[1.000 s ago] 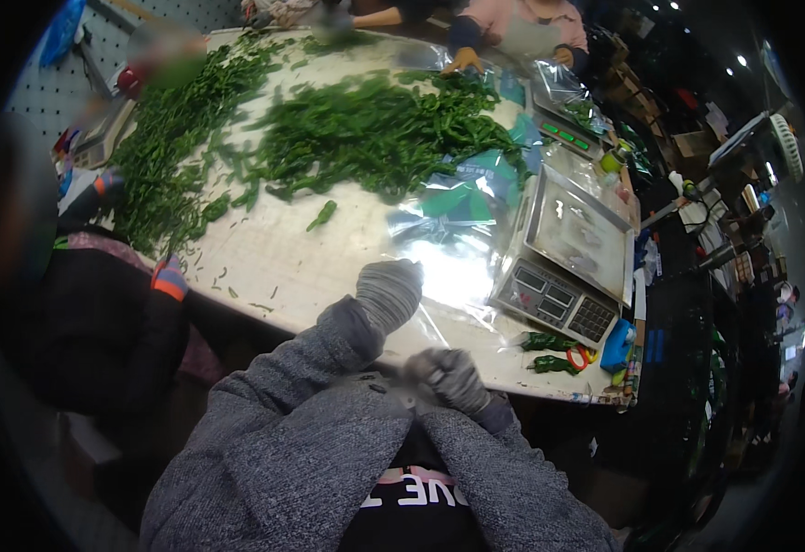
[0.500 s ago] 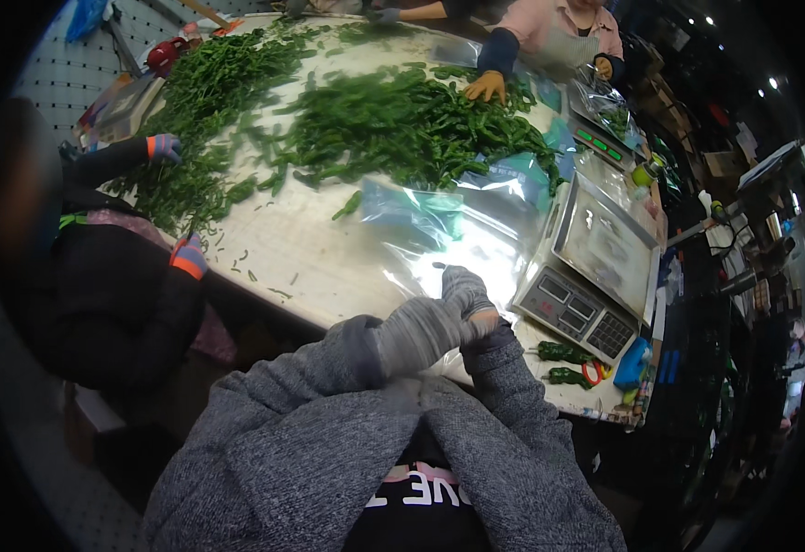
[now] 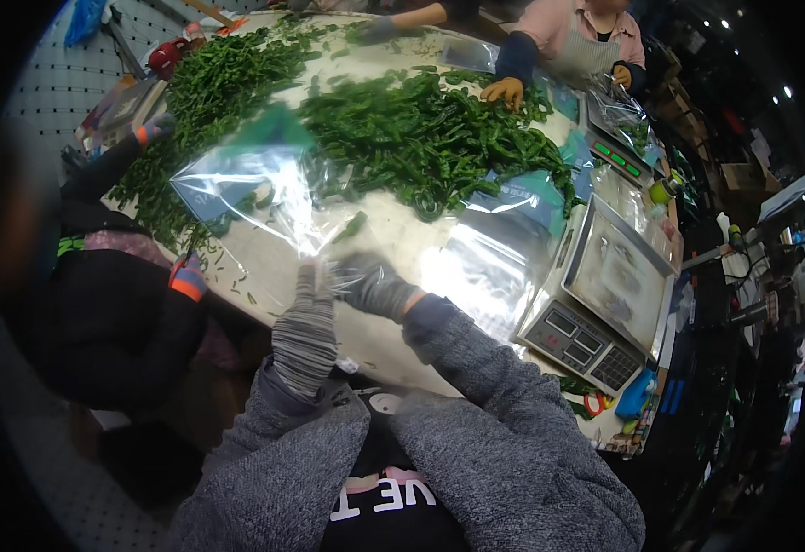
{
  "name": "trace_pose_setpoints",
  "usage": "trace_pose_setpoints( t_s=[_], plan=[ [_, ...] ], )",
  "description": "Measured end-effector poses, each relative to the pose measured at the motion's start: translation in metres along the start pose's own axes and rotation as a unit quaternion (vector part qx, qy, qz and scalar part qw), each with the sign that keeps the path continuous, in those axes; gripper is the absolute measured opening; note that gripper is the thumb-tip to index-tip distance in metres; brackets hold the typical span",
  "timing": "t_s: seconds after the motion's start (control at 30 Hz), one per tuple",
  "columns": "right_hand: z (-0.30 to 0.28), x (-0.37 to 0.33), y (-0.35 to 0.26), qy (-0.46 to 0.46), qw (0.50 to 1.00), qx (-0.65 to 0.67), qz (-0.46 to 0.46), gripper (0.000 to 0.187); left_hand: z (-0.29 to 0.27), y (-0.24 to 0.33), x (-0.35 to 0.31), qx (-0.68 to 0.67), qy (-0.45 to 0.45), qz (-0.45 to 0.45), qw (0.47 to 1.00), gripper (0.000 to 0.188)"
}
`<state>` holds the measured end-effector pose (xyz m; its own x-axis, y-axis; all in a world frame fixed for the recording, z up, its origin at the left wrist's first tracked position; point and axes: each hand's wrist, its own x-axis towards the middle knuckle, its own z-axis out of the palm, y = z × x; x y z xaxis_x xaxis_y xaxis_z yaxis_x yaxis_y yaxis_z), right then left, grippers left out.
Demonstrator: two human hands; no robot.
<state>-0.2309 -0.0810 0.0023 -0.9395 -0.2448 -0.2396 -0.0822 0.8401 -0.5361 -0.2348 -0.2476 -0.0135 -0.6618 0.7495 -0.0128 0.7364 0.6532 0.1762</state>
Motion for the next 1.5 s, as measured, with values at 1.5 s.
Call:
trace_pose_setpoints(
  t_s=[1.5],
  plan=[
    [0.055,0.031,-0.088,-0.031,0.975,0.16,-0.152,0.065,0.141,-0.024,-0.03,-0.056,0.077,-0.04,0.995,0.03]
  ],
)
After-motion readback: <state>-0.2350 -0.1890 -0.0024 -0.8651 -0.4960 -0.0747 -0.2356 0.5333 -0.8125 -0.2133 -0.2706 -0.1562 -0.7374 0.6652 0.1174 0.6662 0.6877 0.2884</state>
